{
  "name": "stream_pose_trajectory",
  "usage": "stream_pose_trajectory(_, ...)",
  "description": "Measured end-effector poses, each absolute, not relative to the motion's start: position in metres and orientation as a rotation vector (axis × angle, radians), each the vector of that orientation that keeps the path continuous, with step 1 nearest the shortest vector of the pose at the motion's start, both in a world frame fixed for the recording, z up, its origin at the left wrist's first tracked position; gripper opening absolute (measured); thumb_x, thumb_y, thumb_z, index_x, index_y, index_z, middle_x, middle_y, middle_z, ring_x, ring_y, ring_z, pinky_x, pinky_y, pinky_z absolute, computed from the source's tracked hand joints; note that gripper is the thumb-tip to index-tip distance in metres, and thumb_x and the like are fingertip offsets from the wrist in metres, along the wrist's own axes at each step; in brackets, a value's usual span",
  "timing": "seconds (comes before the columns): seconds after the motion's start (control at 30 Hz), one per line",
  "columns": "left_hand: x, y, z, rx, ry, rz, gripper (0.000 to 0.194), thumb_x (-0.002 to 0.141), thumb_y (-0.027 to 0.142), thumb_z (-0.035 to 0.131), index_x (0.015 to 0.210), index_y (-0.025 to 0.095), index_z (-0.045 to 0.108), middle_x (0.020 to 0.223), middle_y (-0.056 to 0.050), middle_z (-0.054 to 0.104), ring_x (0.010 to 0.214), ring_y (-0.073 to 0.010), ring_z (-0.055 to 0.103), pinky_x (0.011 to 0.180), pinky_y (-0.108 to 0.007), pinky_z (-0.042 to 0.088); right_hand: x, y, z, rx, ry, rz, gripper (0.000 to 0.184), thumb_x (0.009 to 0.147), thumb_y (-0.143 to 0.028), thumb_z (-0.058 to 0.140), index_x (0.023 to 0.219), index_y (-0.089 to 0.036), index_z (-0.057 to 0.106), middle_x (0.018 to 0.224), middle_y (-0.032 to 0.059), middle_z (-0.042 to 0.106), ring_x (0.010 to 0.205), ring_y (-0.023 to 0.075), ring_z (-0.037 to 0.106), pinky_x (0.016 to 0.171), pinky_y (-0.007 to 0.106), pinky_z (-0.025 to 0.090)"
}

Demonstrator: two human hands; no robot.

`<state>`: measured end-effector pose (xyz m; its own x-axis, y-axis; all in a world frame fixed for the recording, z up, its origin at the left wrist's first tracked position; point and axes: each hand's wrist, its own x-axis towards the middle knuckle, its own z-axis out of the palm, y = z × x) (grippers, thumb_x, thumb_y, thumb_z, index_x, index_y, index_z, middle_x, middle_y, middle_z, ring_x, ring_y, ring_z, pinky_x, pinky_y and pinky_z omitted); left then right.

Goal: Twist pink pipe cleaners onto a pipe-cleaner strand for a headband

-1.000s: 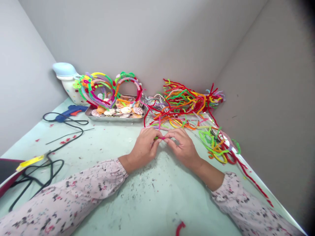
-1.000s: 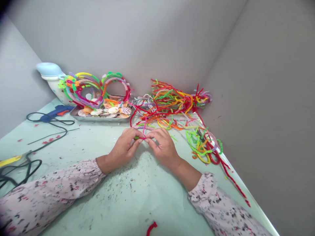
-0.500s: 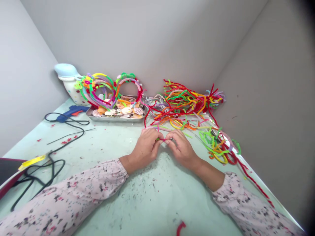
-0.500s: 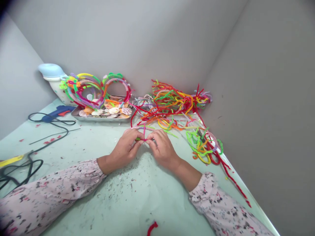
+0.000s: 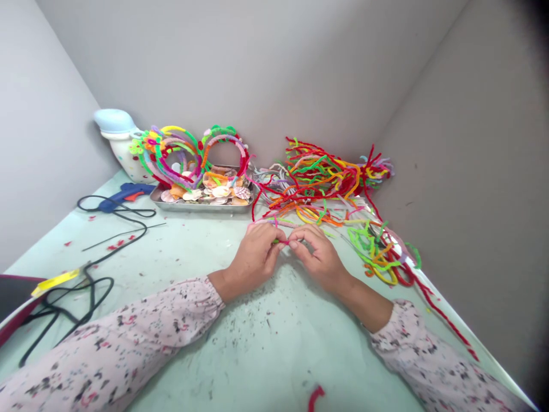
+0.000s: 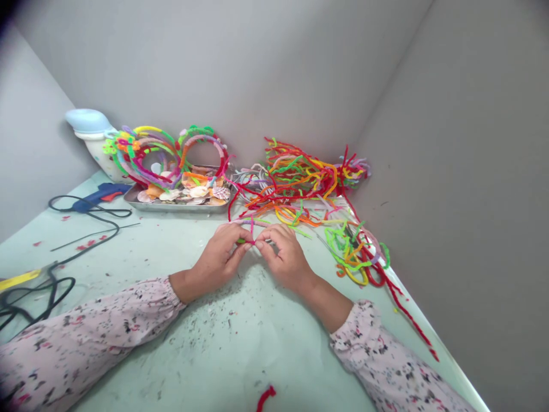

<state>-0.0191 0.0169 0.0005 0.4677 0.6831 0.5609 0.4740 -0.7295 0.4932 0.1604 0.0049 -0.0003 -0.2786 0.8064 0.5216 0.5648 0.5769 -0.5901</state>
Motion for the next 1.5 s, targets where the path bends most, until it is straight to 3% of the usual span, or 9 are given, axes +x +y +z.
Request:
stream_pose_trajectory(0.43,-0.0192,0.0175,-0.0005,2.47,0.959,1.118,0.008,0.087,0.015,0.046,0.09,0.017,0.053,0.083,-0.004,0.057,0.083,-0.0191,0.05,0.08,-0.035,0.038,0.1613,0.0063,-0.0036,-1.133,-1.985,0.482,0.017,0.091,-0.03,0.047,0.082,-0.021,0.058,0.083,0.0014,0.058,0.085,0.0176,0.054,0.082,0.033,0.04)
stream_pose_trajectory(0.67,-0.0187,0.0164,0.0012,2.441,0.971,1.153,0.007,0.089,0.018,0.045,0.09,0.017,0.052,0.084,-0.004,0.057,0.083,-0.0185,0.051,0.078,-0.034,0.038,0.1619,0.007,-0.0023,-1.075,-1.916,0.469,0.015,0.09,-0.029,0.048,0.085,-0.021,0.059,0.089,0.0028,0.061,0.095,0.0194,0.055,0.089,0.035,0.04)
stream_pose_trajectory(1.1,-0.0182,0.0159,0.0007,2.442,0.946,1.12,0.009,0.09,0.021,0.046,0.092,0.017,0.053,0.085,-0.004,0.059,0.084,-0.0187,0.052,0.079,-0.034,0.038,0.1617,0.0077,-0.0023,-1.054,-1.968,0.5,0.022,0.093,-0.029,0.04,0.081,-0.021,0.057,0.088,0.0029,0.059,0.089,0.0183,0.054,0.087,0.036,0.04)
stream_pose_trajectory(1.37,-0.0188,0.0179,-0.0013,2.415,0.96,1.109,0.008,0.086,0.022,0.051,0.092,0.017,0.053,0.088,-0.004,0.06,0.087,-0.0196,0.054,0.08,-0.035,0.038,0.1594,0.0041,-0.0006,-1.06,-1.947,0.412,0.014,0.09,-0.025,0.048,0.083,-0.022,0.059,0.09,0.003,0.06,0.094,0.0189,0.055,0.089,0.036,0.041)
stream_pose_trajectory(1.5,-0.018,0.0176,-0.0006,2.416,1.003,1.104,0.01,0.089,0.021,0.047,0.093,0.018,0.055,0.087,-0.004,0.061,0.086,-0.019,0.054,0.082,-0.035,0.037,0.1591,0.0034,-0.0009,-1.059,-1.896,0.345,0.009,0.088,-0.024,0.051,0.092,-0.023,0.058,0.097,0.0042,0.06,0.099,0.0203,0.054,0.091,0.038,0.041)
